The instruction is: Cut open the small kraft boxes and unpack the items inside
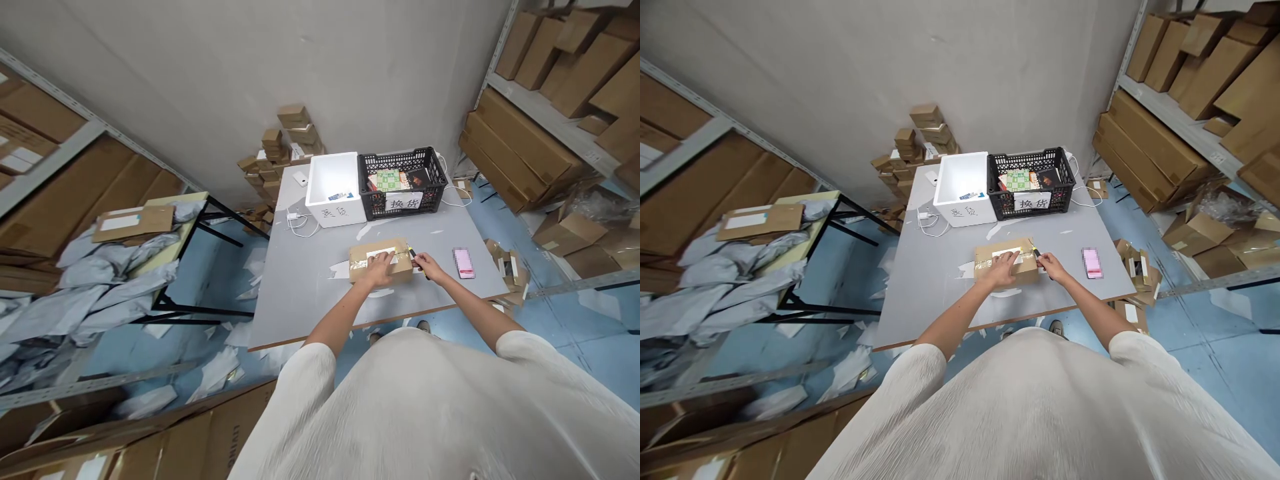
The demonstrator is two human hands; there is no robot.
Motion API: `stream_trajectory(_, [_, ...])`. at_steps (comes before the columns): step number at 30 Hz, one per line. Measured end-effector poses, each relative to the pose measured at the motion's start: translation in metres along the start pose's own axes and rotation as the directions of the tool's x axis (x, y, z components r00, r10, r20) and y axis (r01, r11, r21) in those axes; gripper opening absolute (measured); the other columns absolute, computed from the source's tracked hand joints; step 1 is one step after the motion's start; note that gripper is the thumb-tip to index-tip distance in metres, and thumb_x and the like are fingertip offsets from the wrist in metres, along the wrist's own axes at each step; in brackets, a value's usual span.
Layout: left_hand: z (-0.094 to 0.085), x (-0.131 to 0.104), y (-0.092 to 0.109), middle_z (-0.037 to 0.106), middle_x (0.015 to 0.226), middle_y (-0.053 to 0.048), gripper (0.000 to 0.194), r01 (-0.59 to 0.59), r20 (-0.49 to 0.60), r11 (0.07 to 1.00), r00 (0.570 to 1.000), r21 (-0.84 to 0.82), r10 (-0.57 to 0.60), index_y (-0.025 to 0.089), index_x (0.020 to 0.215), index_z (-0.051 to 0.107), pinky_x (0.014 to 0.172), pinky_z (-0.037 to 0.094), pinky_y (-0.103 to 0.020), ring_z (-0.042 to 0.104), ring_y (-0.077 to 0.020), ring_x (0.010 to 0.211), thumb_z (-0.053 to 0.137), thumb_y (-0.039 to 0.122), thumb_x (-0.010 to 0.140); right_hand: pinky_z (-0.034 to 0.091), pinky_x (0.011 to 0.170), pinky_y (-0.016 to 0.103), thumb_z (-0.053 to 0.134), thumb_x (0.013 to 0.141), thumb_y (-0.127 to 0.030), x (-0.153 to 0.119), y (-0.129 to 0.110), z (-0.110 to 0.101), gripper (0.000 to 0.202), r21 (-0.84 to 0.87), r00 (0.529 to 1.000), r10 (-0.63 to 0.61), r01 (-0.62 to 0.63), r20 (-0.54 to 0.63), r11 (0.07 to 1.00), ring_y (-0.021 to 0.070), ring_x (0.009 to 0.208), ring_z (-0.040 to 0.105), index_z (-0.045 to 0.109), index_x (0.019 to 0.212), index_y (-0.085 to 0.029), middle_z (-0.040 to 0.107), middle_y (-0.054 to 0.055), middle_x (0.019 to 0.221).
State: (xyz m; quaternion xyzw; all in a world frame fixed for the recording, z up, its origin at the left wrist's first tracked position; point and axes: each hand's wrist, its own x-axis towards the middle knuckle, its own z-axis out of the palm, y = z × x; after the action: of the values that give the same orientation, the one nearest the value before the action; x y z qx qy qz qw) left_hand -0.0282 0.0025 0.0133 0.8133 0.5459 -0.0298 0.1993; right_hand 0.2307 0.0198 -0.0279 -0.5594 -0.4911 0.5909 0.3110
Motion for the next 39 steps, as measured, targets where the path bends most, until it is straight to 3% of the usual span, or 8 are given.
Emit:
stream_trajectory(4, [0.001,0.003,0.013,0.054,0.153,-0.019,0.089,0.08,-0.067,0.997,0.994,-0.019,-0.081,0.024,0.162,0.046,0.124,0.034,-0.053,0.048,-0.041,0.148,0.082,0.055,0.086,0.06,0.079,0.028,0.068,0.102,-0.056,-0.008,-0.002,-0.001,0.033,0.018,0.99,0.066,-0.068,0.125,0.998,0.0204,0.097,0.079,0.064,0.106,-0.024,0.081,0.009,0.115])
stream_trajectory(9, [0.003,0.009,0.017,0.057,0.146,-0.017,0.087,0.078,-0.03,0.997,0.997,0.01,-0.077,0.026,0.149,0.056,0.124,0.032,-0.053,0.051,-0.041,0.145,0.094,0.052,0.076,0.053,0.058,0.022,0.057,0.108,-0.059,-0.01,-0.011,-0.036,0.042,-0.219,0.997,0.062,-0.05,0.05,0.975,0.0149,0.068,0.071,0.067,0.094,-0.02,0.082,0.009,0.095])
stream_trajectory(15, [0.011,0.012,0.013,0.059,0.142,-0.017,0.078,0.054,-0.051,0.998,0.997,0.039,-0.052,0.025,0.144,0.059,0.129,0.026,-0.054,0.056,-0.0377,0.139,0.095,0.048,0.079,0.049,0.053,0.022,0.07,0.102,-0.054,-0.005,-0.024,-0.072,0.034,-0.411,0.984,-0.008,0.082,0.177,0.908,0.012,0.052,0.066,0.074,0.105,-0.021,0.076,0.001,0.077])
stream_trajectory(19, [0.013,0.01,0.013,0.058,0.143,-0.017,0.079,0.047,-0.055,0.998,0.997,0.045,-0.045,0.027,0.147,0.058,0.131,0.024,-0.055,0.057,-0.0369,0.14,0.094,0.048,0.08,0.051,0.059,0.022,0.077,0.097,-0.055,0.004,-0.025,-0.071,0.036,-0.454,0.97,-0.023,0.133,0.24,0.881,0.0121,0.055,0.067,0.078,0.108,-0.021,0.075,0.0,0.079])
stream_trajectory(29, [0.008,0.003,0.011,0.056,0.141,-0.014,0.08,0.038,-0.075,0.999,0.996,0.007,-0.037,0.028,0.149,0.057,0.133,0.021,-0.055,0.064,-0.0354,0.131,0.092,0.051,0.081,0.043,0.047,0.02,0.081,0.089,-0.066,0.002,-0.019,-0.076,0.047,-0.399,0.897,0.164,0.015,0.41,0.917,0.0117,0.055,0.066,0.079,0.1,-0.02,0.077,0.003,0.083])
stream_trajectory(34, [0.0,0.003,0.01,0.055,0.147,-0.016,0.077,0.047,-0.103,0.998,0.993,-0.042,-0.052,0.029,0.163,0.046,0.125,0.036,-0.051,0.059,-0.0373,0.137,0.072,0.06,0.096,0.047,0.05,0.021,0.074,0.097,-0.063,-0.009,-0.014,-0.078,0.042,-0.302,0.959,0.119,-0.037,0.258,0.953,0.0127,0.057,0.067,0.07,0.103,-0.021,0.081,0.005,0.087])
stream_trajectory(37, [-0.006,0.006,0.007,0.052,0.157,-0.018,0.061,0.109,-0.192,0.991,0.974,-0.075,-0.122,0.026,0.168,0.041,0.12,0.042,-0.048,0.06,-0.0346,0.137,0.047,0.046,0.11,0.047,0.051,0.021,0.066,0.103,-0.061,-0.015,-0.018,-0.076,0.039,-0.27,0.973,0.109,-0.051,0.205,0.962,0.0138,0.06,0.068,0.067,0.102,-0.022,0.083,0.007,0.092])
stream_trajectory(39, [-0.007,0.011,0.004,0.05,0.162,-0.018,0.058,0.158,-0.234,0.985,0.957,-0.076,-0.171,0.026,0.167,0.043,0.121,0.042,-0.048,0.056,-0.0346,0.143,0.043,0.035,0.11,0.048,0.054,0.022,0.063,0.104,-0.06,-0.018,-0.022,-0.074,0.038,-0.273,0.98,0.081,-0.03,0.179,0.962,0.0146,0.062,0.069,0.067,0.102,-0.022,0.082,0.006,0.092])
